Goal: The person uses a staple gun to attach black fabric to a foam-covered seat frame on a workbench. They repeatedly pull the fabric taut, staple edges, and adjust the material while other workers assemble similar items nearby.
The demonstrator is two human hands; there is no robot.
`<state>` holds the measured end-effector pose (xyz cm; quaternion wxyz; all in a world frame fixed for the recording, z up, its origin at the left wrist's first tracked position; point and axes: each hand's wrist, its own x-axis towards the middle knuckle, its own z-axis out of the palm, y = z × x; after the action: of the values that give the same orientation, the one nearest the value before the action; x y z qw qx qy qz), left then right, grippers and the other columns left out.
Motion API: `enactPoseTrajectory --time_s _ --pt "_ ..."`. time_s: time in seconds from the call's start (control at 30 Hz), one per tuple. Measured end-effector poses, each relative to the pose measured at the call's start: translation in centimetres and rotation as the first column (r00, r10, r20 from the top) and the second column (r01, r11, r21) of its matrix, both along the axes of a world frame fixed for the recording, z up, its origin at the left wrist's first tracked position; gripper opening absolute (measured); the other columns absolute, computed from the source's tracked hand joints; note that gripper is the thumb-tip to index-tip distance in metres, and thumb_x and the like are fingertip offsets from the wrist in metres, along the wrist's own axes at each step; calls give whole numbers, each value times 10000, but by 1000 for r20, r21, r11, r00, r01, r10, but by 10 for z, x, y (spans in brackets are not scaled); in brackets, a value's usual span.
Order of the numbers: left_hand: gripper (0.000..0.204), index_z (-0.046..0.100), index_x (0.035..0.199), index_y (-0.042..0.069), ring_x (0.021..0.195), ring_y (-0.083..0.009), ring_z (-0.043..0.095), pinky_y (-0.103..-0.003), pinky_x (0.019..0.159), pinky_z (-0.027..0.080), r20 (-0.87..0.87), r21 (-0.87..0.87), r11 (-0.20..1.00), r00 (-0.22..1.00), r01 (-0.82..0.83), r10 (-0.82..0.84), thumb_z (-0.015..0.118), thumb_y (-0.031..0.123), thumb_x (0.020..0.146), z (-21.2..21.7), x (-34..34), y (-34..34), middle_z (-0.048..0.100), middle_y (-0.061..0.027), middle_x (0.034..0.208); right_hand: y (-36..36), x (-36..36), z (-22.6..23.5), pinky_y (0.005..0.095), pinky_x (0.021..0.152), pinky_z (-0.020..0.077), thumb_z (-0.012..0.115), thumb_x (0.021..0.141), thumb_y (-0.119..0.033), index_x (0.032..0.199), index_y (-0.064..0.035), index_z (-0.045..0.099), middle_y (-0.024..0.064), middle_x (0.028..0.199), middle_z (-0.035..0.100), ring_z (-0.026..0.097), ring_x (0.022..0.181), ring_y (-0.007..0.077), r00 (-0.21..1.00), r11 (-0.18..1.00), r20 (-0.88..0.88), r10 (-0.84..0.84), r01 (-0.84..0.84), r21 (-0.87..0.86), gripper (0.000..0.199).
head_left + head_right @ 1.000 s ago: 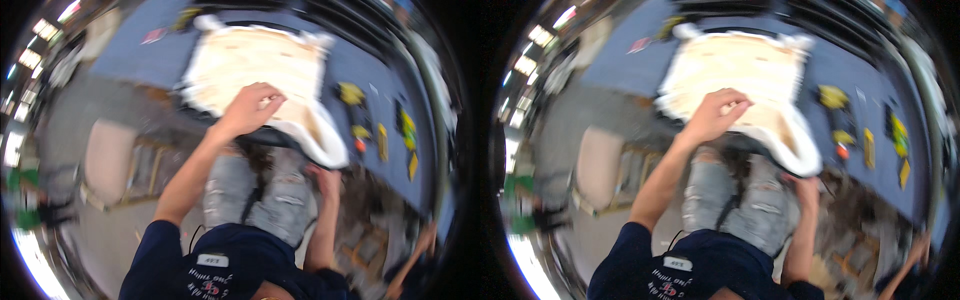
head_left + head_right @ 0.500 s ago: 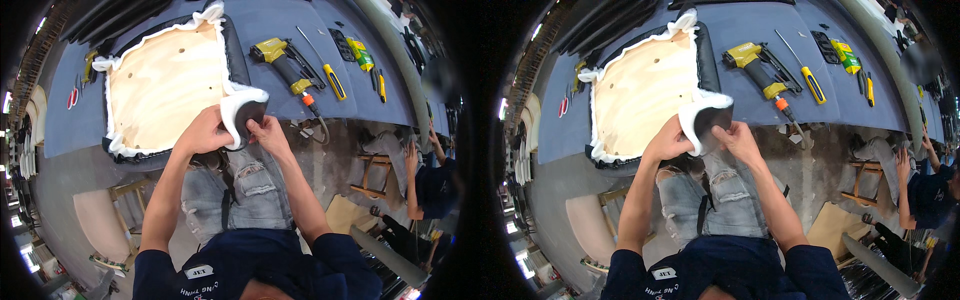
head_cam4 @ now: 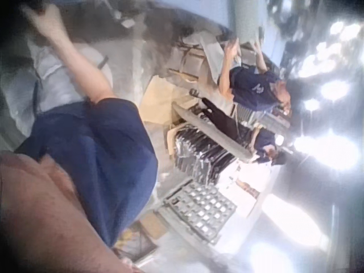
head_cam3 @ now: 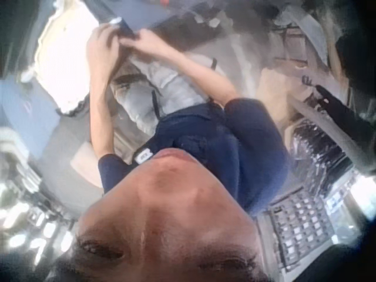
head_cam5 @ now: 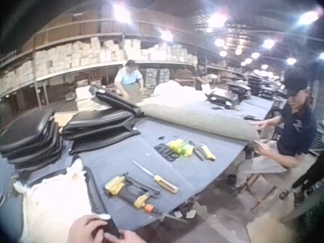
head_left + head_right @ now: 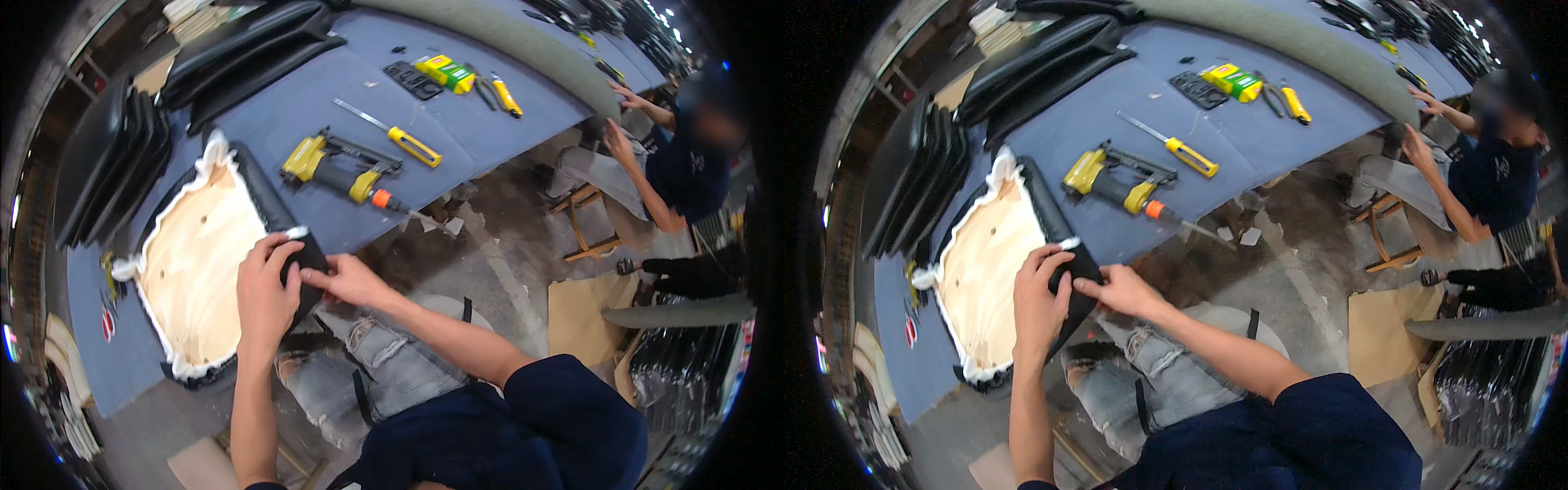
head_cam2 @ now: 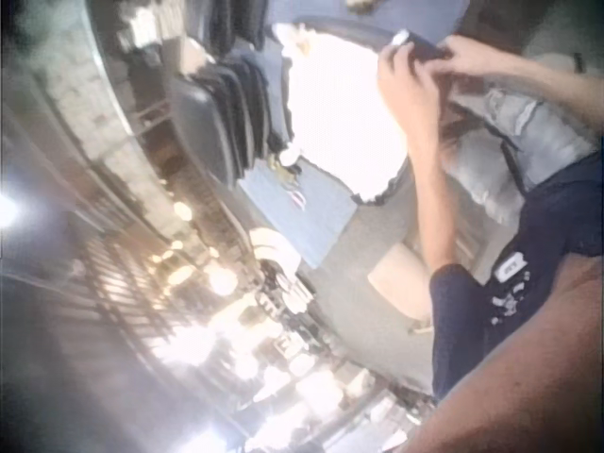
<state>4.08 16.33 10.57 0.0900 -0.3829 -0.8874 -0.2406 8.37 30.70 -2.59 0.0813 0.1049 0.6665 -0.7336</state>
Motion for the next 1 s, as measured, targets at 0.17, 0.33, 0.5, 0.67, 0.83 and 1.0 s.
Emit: enactPoseTrajectory --time_s 0.17,0.33,0.5,0.67,0.83,1.0 --pt "302 657 962 39 918 -364 672 -444 812 522 12 -201 965 985 -166 172 833 212 788 12 -11 8 696 -152 999 -9 2 -2 301 533 520 738 911 -565 905 21 716 58 696 686 665 595 126 999 999 -39 -33 31 -44 586" --pt "505 626 667 3 665 -419 659 -488 635 491 -132 -541 834 990 -111 46 783 446 851 35 -15 8 640 -211 648 -4 4 -10 300 492 527 731 896 -621 904 7 713 67 679 689 666 555 144 999 996 -41 1 -5 -86 629" --pt "495 577 579 12 584 -407 583 -475 602 412 -108 -439 888 973 137 -203 729 349 909 76 22 16 588 -204 593 -15 17 3 451 1021 502 537 909 -801 1402 -21 532 88 1304 609 614 1141 208 980 383 24 200 -56 -922 923" --pt "483 532 554 57 561 -310 505 -423 640 364 105 -273 890 931 365 -349 739 319 902 119 43 26 527 -114 553 -100 -29 6 370 1128 412 454 1002 -675 1459 -68 504 63 1313 609 537 1284 158 971 -3 17 237 19 -1000 762" --pt "486 507 552 88 616 -256 491 -393 648 349 35 -139 907 917 397 -396 750 326 900 27 -8 -14 498 -63 543 -125 -40 19 368 1077 450 487 1006 -538 1408 -59 539 69 1278 632 573 1235 168 991 24 -41 127 -44 -999 627" --pt "455 507 598 80 657 -242 475 -385 747 322 261 169 920 885 352 -387 717 308 932 -23 -21 -28 475 -59 569 -95 -18 16 366 1025 487 521 1010 -401 1356 -50 574 75 1244 654 608 1186 178 987 377 -108 -123 -55 -925 496"
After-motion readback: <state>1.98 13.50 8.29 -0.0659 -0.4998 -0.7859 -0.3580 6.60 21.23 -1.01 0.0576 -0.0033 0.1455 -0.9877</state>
